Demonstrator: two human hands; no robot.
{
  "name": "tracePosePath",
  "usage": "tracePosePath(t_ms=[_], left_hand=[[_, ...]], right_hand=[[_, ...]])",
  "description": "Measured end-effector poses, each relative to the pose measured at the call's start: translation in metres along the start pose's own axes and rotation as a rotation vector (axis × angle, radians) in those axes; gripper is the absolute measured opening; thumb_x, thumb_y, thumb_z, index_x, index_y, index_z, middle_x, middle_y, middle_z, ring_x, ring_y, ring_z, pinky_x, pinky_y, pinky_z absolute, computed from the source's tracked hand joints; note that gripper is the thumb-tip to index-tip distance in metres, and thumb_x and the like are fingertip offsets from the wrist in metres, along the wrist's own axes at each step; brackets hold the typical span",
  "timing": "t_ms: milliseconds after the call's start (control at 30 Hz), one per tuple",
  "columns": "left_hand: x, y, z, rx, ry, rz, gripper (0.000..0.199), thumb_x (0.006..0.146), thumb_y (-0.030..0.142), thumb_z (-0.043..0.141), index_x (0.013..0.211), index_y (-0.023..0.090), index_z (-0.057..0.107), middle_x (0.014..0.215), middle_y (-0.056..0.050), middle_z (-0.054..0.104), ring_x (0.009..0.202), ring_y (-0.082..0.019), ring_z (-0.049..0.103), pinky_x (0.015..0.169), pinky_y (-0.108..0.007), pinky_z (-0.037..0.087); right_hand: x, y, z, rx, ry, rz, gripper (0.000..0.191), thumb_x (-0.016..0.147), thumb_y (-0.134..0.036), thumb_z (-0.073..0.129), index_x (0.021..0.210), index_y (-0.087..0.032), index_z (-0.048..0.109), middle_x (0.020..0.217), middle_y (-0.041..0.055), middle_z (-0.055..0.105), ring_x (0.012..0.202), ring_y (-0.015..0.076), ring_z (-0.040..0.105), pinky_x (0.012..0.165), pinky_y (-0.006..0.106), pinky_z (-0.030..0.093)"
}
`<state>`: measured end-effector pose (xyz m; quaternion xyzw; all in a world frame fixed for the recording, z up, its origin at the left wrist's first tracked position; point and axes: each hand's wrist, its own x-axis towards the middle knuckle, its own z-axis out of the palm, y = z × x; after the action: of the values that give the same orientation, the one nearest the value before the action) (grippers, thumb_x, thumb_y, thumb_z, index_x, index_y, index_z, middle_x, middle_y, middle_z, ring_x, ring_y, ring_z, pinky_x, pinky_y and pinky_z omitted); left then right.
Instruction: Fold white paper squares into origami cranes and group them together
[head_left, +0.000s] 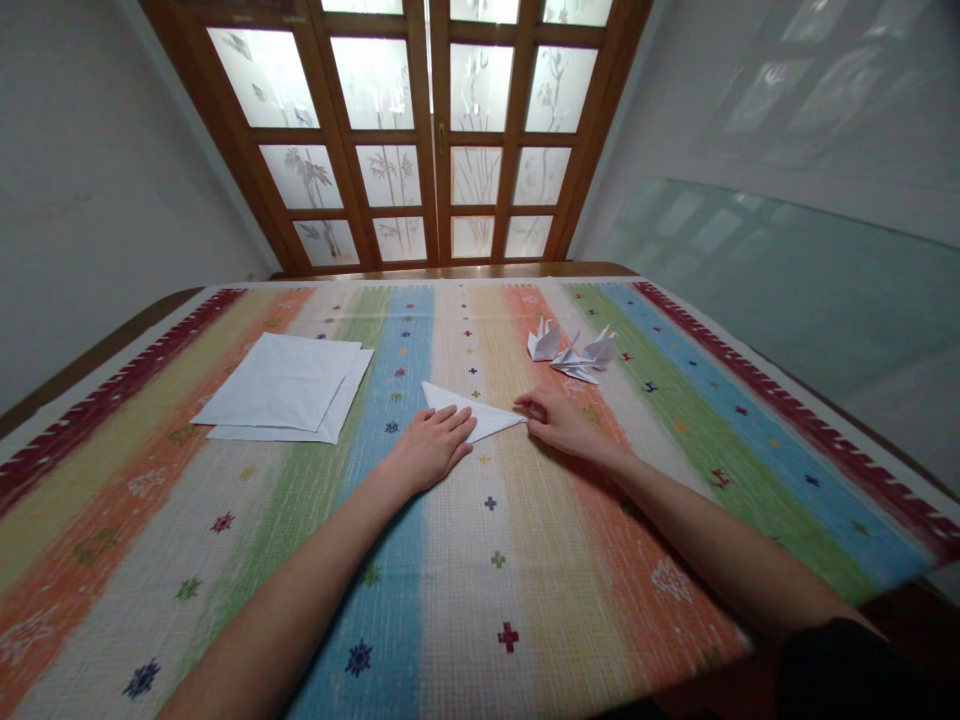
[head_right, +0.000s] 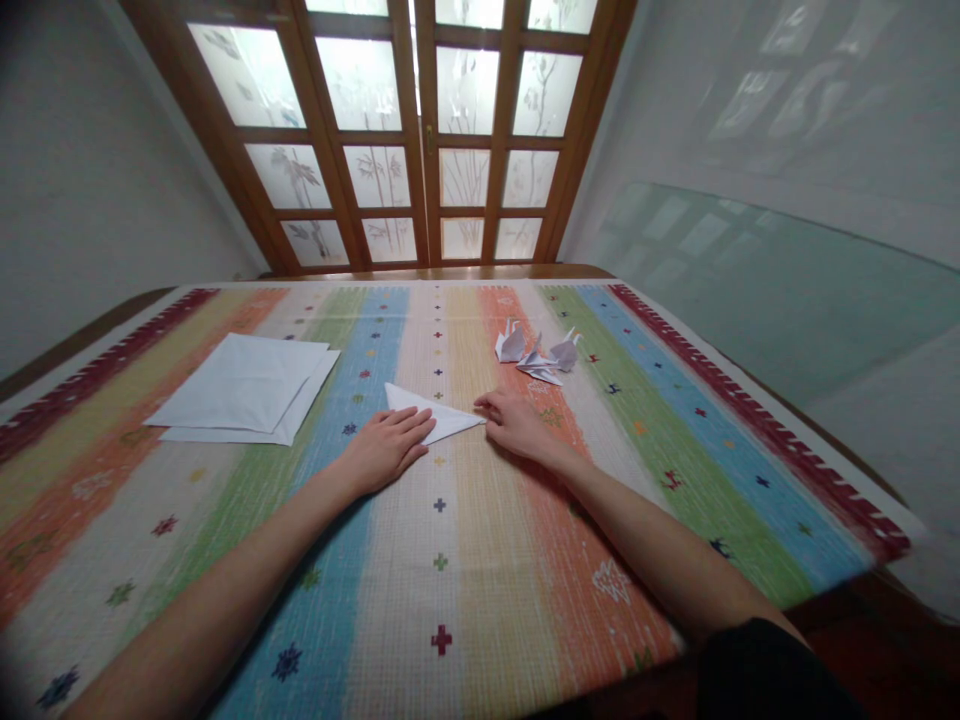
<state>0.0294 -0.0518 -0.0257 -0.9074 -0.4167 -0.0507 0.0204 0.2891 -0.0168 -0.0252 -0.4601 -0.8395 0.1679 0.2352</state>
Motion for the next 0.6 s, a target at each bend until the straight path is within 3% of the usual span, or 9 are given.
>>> tracePosePath(t_ms=[100, 267, 467, 600], left_hand=[[0.002, 0.003, 0.0, 0.023, 0.015, 0.015, 0.038, 0.098, 0.034, 0.042, 0.131, 0.018, 0.053, 0.141, -0.012, 0.054, 0.129, -0.028, 0.05, 0.099, -0.042, 0.042], [0.002, 0.008, 0.003, 0.059, 0.067, 0.032, 0.03, 0.097, 0.024, 0.044, 0.122, 0.014, 0.056, 0.129, -0.016, 0.062, 0.119, -0.027, 0.059, 0.092, -0.04, 0.049], [-0.006, 0.001, 0.012, -0.002, 0.261, 0.031, 0.031, 0.093, 0.009, 0.042, 0.12, 0.01, 0.058, 0.117, -0.017, 0.069, 0.108, -0.023, 0.066, 0.089, -0.036, 0.054], [-0.008, -0.006, 0.011, -0.164, 0.49, -0.036, 0.024, 0.092, 0.013, 0.047, 0.108, 0.015, 0.065, 0.1, -0.011, 0.075, 0.089, -0.02, 0.071, 0.079, -0.033, 0.055]], right_hand=[[-0.002, -0.003, 0.0, -0.114, -0.003, -0.191, 0.028, 0.082, -0.011, 0.056, 0.107, -0.018, 0.067, 0.103, 0.011, 0.066, 0.096, 0.0227, 0.059, 0.086, 0.037, 0.047], [-0.002, 0.001, 0.008, -0.258, -0.005, -0.311, 0.024, 0.096, -0.022, 0.046, 0.099, -0.018, 0.07, 0.091, 0.0108, 0.067, 0.083, 0.0214, 0.06, 0.075, 0.035, 0.049], [-0.005, 0.007, 0.012, -0.183, 0.103, -0.315, 0.023, 0.096, -0.028, 0.049, 0.1, -0.019, 0.07, 0.093, 0.0108, 0.069, 0.086, 0.0215, 0.062, 0.077, 0.035, 0.05], [-0.004, -0.001, 0.009, -0.051, 0.189, -0.228, 0.022, 0.095, -0.029, 0.049, 0.09, -0.02, 0.069, 0.085, 0.009, 0.069, 0.08, 0.0203, 0.062, 0.073, 0.034, 0.048]])
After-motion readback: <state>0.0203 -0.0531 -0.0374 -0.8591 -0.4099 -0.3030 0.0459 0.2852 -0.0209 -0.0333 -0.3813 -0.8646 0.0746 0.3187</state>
